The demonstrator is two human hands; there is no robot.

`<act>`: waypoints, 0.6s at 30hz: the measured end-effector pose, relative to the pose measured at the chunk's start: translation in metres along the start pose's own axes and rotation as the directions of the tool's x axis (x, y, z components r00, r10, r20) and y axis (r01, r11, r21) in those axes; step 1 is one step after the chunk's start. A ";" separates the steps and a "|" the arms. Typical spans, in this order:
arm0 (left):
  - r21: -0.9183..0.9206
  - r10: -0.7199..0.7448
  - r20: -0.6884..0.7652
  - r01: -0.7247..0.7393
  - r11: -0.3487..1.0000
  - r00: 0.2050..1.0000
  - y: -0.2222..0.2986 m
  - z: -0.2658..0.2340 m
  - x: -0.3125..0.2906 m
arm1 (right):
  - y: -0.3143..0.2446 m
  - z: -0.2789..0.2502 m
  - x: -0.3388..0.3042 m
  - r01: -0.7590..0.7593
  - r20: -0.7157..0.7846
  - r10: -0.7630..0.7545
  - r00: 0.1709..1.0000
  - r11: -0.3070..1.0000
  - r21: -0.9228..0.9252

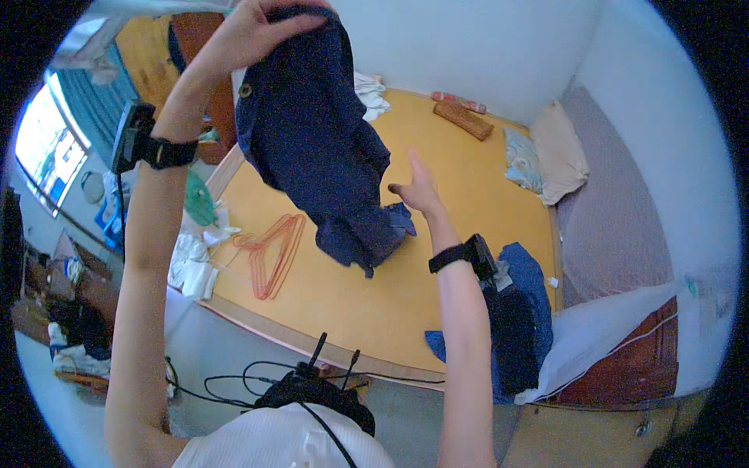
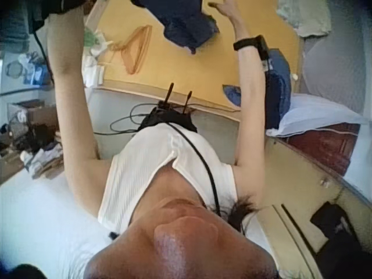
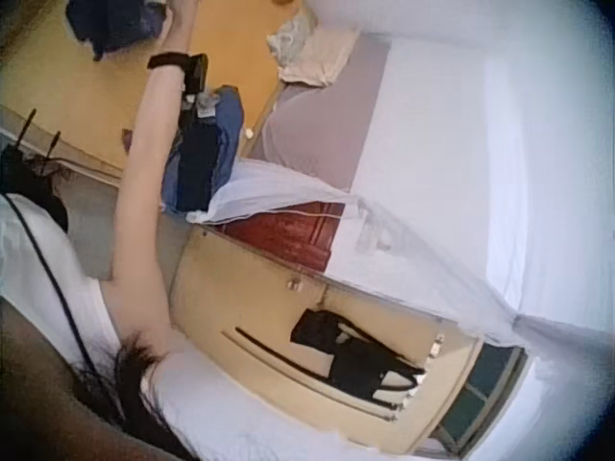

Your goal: Organizing, sorting, and hanging clothes from a wardrobe on a bed.

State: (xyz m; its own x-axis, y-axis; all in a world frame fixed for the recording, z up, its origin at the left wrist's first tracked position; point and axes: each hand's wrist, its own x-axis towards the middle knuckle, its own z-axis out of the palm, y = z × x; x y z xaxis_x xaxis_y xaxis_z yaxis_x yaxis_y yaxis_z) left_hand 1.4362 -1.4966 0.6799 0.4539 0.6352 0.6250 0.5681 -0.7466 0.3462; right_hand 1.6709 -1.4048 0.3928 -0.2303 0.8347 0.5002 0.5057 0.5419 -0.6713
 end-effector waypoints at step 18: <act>-0.149 -0.430 -0.617 0.439 0.886 0.659 -0.031 -0.128 -0.108 | -0.124 -0.105 -0.010 -0.298 0.322 0.134 0.937 0.788 0.538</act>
State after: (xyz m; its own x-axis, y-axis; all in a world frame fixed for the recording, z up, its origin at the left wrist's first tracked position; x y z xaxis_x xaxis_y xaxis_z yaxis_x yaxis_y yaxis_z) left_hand 1.2816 -1.5680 0.6913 -0.3687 0.6177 0.6946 0.6007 -0.4120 0.6852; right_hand 1.6975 -1.4906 0.5286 -0.4162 0.8864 0.2026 0.0195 0.2315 -0.9726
